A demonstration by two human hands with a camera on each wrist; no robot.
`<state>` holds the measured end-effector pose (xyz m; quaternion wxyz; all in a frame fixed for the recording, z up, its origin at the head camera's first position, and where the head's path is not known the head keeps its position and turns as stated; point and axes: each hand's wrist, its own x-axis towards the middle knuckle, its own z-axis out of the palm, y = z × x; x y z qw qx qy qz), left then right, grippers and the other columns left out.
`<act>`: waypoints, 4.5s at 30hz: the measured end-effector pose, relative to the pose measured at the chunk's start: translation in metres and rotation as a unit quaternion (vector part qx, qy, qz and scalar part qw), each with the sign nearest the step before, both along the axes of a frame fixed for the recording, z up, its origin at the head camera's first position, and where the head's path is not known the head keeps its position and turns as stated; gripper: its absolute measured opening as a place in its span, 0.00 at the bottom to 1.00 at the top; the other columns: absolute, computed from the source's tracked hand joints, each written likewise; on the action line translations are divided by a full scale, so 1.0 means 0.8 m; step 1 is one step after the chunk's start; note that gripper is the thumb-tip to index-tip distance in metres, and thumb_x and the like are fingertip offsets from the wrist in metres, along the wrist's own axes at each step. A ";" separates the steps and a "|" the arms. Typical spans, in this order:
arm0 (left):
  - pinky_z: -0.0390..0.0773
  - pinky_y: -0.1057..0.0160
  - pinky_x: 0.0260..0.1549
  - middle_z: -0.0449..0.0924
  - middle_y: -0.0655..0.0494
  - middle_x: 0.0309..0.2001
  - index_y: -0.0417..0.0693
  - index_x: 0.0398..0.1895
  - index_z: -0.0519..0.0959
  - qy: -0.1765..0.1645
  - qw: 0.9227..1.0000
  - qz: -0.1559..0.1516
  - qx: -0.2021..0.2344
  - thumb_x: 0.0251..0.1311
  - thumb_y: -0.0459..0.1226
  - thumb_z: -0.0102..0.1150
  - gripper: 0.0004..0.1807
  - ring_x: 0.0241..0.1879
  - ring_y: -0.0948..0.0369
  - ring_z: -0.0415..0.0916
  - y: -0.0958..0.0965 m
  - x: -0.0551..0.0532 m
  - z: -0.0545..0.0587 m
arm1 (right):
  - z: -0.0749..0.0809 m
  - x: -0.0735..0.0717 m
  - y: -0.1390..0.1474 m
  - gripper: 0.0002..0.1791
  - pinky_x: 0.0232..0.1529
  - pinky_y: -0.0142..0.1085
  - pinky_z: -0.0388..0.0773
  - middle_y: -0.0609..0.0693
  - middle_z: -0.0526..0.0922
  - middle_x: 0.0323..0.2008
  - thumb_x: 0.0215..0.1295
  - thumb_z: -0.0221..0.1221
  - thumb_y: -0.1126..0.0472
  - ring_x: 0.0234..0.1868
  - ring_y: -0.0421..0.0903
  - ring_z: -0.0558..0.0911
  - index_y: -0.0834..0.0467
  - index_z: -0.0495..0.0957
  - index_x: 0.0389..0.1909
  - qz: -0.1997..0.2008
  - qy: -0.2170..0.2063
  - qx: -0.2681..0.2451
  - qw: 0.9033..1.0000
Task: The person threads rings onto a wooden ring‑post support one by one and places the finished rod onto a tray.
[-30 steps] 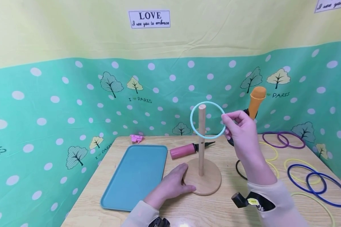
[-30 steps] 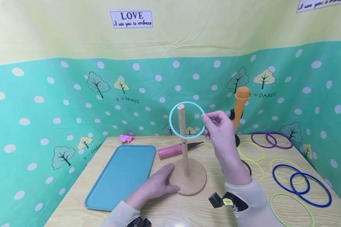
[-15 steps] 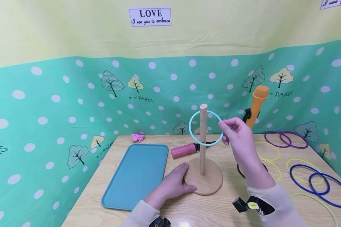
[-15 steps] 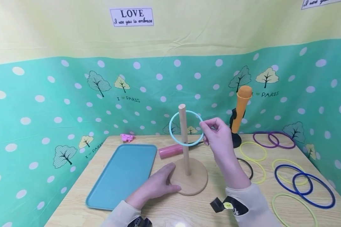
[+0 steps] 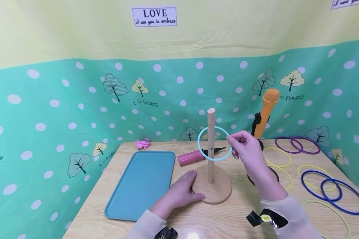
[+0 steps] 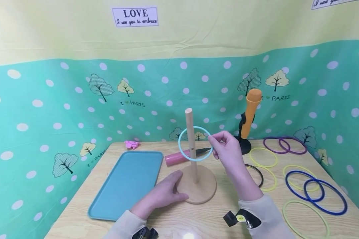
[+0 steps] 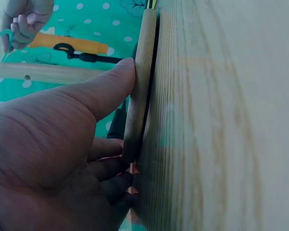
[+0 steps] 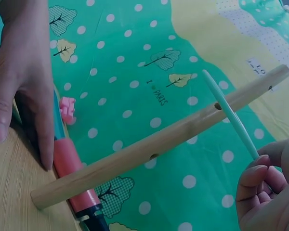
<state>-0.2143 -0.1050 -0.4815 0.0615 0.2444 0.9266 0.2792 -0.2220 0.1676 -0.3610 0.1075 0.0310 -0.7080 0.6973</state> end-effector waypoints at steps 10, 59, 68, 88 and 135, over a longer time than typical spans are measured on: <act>0.64 0.41 0.80 0.62 0.32 0.83 0.30 0.84 0.63 0.003 1.000 -0.003 0.008 0.65 0.56 0.79 0.57 0.81 0.40 0.63 -0.002 0.004 0.003 | -0.013 -0.010 0.008 0.15 0.29 0.31 0.78 0.48 0.78 0.30 0.81 0.67 0.57 0.28 0.42 0.75 0.67 0.80 0.52 0.024 -0.035 0.046 0.998; 0.66 0.44 0.79 0.67 0.35 0.80 0.33 0.83 0.65 0.021 0.999 -0.021 0.020 0.64 0.54 0.81 0.54 0.79 0.42 0.66 0.001 -0.004 -0.002 | -0.116 -0.051 0.024 0.07 0.22 0.30 0.68 0.51 0.77 0.30 0.80 0.65 0.63 0.26 0.44 0.74 0.64 0.81 0.42 0.196 -0.125 0.203 0.951; 0.66 0.42 0.79 0.65 0.32 0.81 0.31 0.83 0.64 0.010 1.000 -0.013 0.018 0.64 0.54 0.81 0.56 0.80 0.41 0.65 0.002 0.001 0.001 | -0.125 -0.051 0.020 0.06 0.23 0.29 0.71 0.50 0.77 0.28 0.78 0.66 0.64 0.25 0.43 0.75 0.63 0.81 0.42 0.192 -0.140 0.213 0.948; 0.65 0.42 0.80 0.62 0.34 0.83 0.33 0.85 0.62 -0.010 1.000 -0.004 0.013 0.65 0.55 0.79 0.57 0.82 0.42 0.62 0.002 0.002 0.004 | -0.134 -0.048 0.006 0.08 0.19 0.33 0.78 0.51 0.78 0.22 0.78 0.67 0.62 0.19 0.44 0.77 0.58 0.80 0.37 0.149 -0.117 0.305 0.933; 0.66 0.42 0.79 0.63 0.35 0.83 0.33 0.84 0.63 -0.003 1.000 -0.004 0.014 0.65 0.56 0.79 0.57 0.81 0.41 0.63 0.001 -0.001 -0.001 | -0.129 -0.052 0.018 0.07 0.20 0.37 0.83 0.52 0.80 0.30 0.78 0.69 0.61 0.21 0.45 0.81 0.59 0.81 0.43 0.171 -0.087 0.310 0.931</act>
